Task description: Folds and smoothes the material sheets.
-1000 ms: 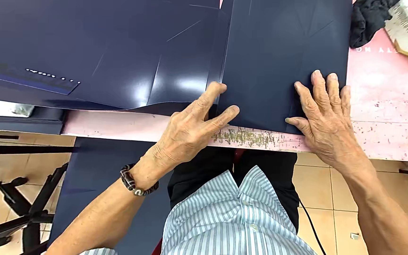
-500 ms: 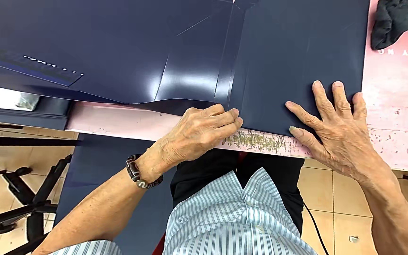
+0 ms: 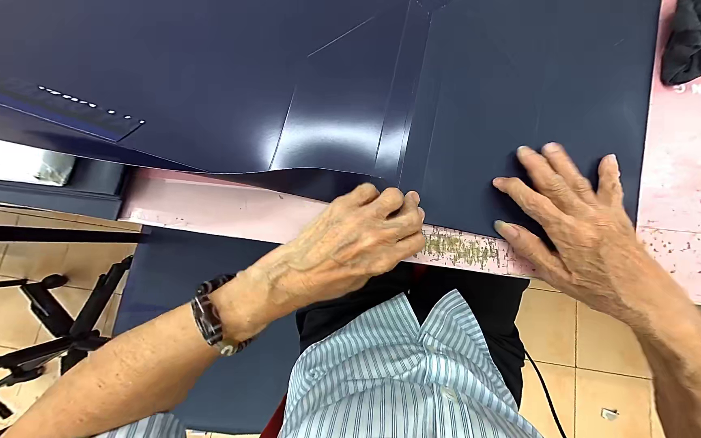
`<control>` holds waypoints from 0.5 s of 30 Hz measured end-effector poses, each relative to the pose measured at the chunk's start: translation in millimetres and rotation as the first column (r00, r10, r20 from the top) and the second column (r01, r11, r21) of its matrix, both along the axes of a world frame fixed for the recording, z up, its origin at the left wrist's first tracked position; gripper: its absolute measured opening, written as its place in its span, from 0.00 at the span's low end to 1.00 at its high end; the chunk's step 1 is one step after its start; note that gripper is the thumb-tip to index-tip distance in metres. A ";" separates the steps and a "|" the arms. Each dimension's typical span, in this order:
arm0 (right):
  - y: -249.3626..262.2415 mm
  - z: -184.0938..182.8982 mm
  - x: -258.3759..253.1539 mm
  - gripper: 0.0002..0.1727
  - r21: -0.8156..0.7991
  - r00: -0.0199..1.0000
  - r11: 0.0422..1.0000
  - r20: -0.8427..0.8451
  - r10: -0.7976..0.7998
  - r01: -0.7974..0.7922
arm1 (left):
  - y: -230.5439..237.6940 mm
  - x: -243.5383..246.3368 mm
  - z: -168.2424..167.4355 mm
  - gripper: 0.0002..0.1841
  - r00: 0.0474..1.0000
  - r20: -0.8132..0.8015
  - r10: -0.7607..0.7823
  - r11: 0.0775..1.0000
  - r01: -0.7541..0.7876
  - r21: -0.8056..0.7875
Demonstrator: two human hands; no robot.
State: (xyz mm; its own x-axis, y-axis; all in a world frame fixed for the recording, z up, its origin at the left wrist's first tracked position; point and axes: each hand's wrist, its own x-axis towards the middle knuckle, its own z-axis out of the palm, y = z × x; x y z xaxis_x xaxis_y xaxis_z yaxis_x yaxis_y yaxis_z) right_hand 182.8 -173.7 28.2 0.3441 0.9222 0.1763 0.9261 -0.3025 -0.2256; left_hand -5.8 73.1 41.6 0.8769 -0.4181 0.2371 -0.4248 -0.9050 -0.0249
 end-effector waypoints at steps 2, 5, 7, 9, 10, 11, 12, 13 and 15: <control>14.7 -2.2 -12.4 0.32 0.038 0.997 0.997 -0.026 -0.069 0.070 | -17.9 -7.2 -0.2 0.15 0.994 -0.041 0.102 0.991 -0.098 0.092; 34.4 -3.5 -26.8 0.35 0.051 0.988 0.986 -0.010 -0.157 0.157 | -49.2 -23.0 -12.9 0.30 0.947 -0.022 0.319 0.927 -0.307 0.217; 40.6 -6.9 -27.9 0.35 0.036 0.987 0.987 0.015 -0.158 0.157 | -57.8 -27.3 -23.1 0.41 0.917 0.038 0.398 0.905 -0.399 0.149; 39.9 -10.4 -27.2 0.34 0.050 0.986 0.985 0.012 -0.163 0.163 | -56.4 -29.6 -27.5 0.38 0.890 0.055 0.453 0.892 -0.452 -0.025; 39.4 -11.3 -26.7 0.34 0.058 0.986 0.985 0.014 -0.166 0.165 | -55.0 -31.9 -27.8 0.36 0.877 0.032 0.480 0.874 -0.476 -0.097; 39.3 -11.8 -26.8 0.34 0.062 0.985 0.984 0.013 -0.171 0.170 | -54.3 -34.7 -27.3 0.35 0.868 0.010 0.496 0.861 -0.491 -0.134; 39.4 -12.0 -27.8 0.34 0.064 0.985 0.983 0.013 -0.173 0.171 | -54.4 -36.7 -24.8 0.35 0.863 -0.006 0.505 0.855 -0.501 -0.137; 40.3 -12.1 -28.8 0.34 0.064 0.984 0.982 0.018 -0.178 0.176 | -54.1 -35.3 -18.5 0.34 0.858 -0.014 0.514 0.851 -0.512 -0.119; 42.5 -12.9 -30.7 0.34 0.076 0.981 0.979 0.033 -0.192 0.189 | -49.0 -16.4 4.2 0.27 0.864 -0.010 0.503 0.861 -0.502 -0.080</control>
State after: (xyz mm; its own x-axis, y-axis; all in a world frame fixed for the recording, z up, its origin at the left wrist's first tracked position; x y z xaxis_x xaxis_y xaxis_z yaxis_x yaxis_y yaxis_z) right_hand 152.1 -131.3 15.3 0.5034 0.8248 0.2576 0.8619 -0.4583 -0.2169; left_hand -22.2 24.0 45.7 0.9602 0.0985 0.2612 0.0880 -0.9948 0.0516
